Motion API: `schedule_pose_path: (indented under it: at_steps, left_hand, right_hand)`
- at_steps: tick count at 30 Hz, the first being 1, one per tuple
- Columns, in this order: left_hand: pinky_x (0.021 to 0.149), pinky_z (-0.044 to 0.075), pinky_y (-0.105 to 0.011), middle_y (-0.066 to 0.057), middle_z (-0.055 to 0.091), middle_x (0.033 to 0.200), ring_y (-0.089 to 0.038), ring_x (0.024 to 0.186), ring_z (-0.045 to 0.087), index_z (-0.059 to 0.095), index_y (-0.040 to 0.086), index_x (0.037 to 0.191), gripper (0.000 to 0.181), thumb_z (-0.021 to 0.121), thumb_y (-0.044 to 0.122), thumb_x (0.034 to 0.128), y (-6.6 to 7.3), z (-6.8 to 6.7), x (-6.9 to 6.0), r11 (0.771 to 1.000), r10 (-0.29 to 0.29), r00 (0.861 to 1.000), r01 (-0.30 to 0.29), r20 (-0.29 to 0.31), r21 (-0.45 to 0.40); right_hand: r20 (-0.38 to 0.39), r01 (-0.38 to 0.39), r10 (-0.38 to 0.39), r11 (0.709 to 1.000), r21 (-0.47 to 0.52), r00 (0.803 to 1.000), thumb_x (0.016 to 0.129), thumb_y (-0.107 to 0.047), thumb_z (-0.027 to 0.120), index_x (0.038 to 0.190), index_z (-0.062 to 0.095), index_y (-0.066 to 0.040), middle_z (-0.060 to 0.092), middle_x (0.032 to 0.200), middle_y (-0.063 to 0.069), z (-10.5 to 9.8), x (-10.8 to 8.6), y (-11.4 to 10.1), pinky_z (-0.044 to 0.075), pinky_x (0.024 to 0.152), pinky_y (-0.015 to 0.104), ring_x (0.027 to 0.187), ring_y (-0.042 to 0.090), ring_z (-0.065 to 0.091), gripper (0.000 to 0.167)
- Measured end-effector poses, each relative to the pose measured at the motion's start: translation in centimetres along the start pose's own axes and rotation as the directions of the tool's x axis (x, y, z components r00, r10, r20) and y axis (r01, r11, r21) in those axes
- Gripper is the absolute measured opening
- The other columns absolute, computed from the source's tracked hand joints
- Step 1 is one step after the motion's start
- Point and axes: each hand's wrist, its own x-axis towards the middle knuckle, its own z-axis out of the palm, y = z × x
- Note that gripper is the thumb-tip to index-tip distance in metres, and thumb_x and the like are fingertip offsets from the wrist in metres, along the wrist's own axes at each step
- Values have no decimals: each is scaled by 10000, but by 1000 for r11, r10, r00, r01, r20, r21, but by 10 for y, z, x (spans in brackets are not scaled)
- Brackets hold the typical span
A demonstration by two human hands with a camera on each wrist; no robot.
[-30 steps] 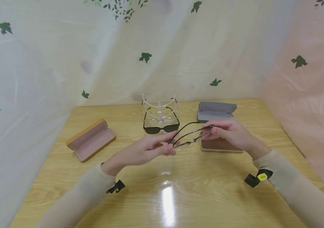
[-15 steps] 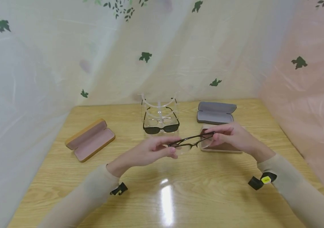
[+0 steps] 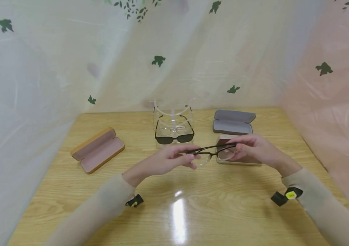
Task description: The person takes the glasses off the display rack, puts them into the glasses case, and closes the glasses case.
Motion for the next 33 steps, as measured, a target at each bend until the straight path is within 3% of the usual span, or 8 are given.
schedule_pose_path:
  at_steps: [5,10,15,20,22,27,30,33]
  left_hand:
    - [977,542,-333,-151,651,1312,-229,1024,721,482,13,1476,408,503,124,1084,-1,3,10,999,-36,999,36,-19,28]
    - [966,547,-325,-104,678,1276,-232,1023,721,506,24,1457,404,519,177,1083,-7,7,23,997,-75,995,75,-63,-2]
    - [982,531,-301,-56,692,1255,-283,1062,709,518,60,1457,416,535,233,1078,-14,12,36,994,-108,988,108,-109,-9]
    - [953,559,-448,-137,672,1253,-391,1098,674,541,27,1423,397,560,202,1067,-24,18,52,987,-137,979,122,-149,-106]
    - [915,571,-491,-189,662,1251,-391,1079,680,563,13,1398,389,585,196,1055,-29,21,60,982,-159,972,138,-175,-127]
    - [844,602,-462,-248,689,1167,-378,1015,707,626,-22,1319,352,638,171,1025,-42,31,79,974,-220,944,197,-248,-111]
    - [804,616,-437,-245,719,1072,-411,988,706,665,-31,1263,314,664,148,1006,-49,38,89,968,-247,930,223,-272,-116]
    - [790,616,-453,-214,741,1020,-400,961,718,696,-11,1225,289,696,150,985,-56,44,98,949,-301,913,258,-273,-183]
  right_hand:
    - [28,-15,16,1000,-23,1000,1074,6,444,1340,608,38,699,1251,109,-9,-8,2,588,877,436,999,349,722,314]
    - [4,-73,73,995,-73,997,1064,26,460,1349,612,7,720,1215,77,-19,-19,3,583,899,353,984,331,729,324]
    - [-6,-96,96,993,-65,995,1062,42,447,1391,552,65,723,1205,94,-31,-28,10,576,911,346,1005,296,727,345]
    - [-21,-122,121,991,-57,992,1061,49,445,1415,505,99,717,1210,107,-44,-37,19,577,905,385,1040,299,715,362]
    - [-35,-142,140,987,-74,990,1061,42,453,1417,513,86,714,1217,108,-48,-42,22,579,900,391,1045,311,712,364]
    - [-80,-208,200,973,-105,977,1061,21,473,1361,591,43,729,1172,108,-57,-54,30,589,882,371,1017,324,720,324]
    - [-85,-235,228,969,-77,970,1065,20,462,1322,627,20,733,1162,111,-63,-60,35,593,875,378,1012,313,723,306]
    - [-75,-246,244,969,-19,967,1070,25,443,1313,636,-2,728,1176,109,-69,-67,40,587,880,436,1023,291,720,312]
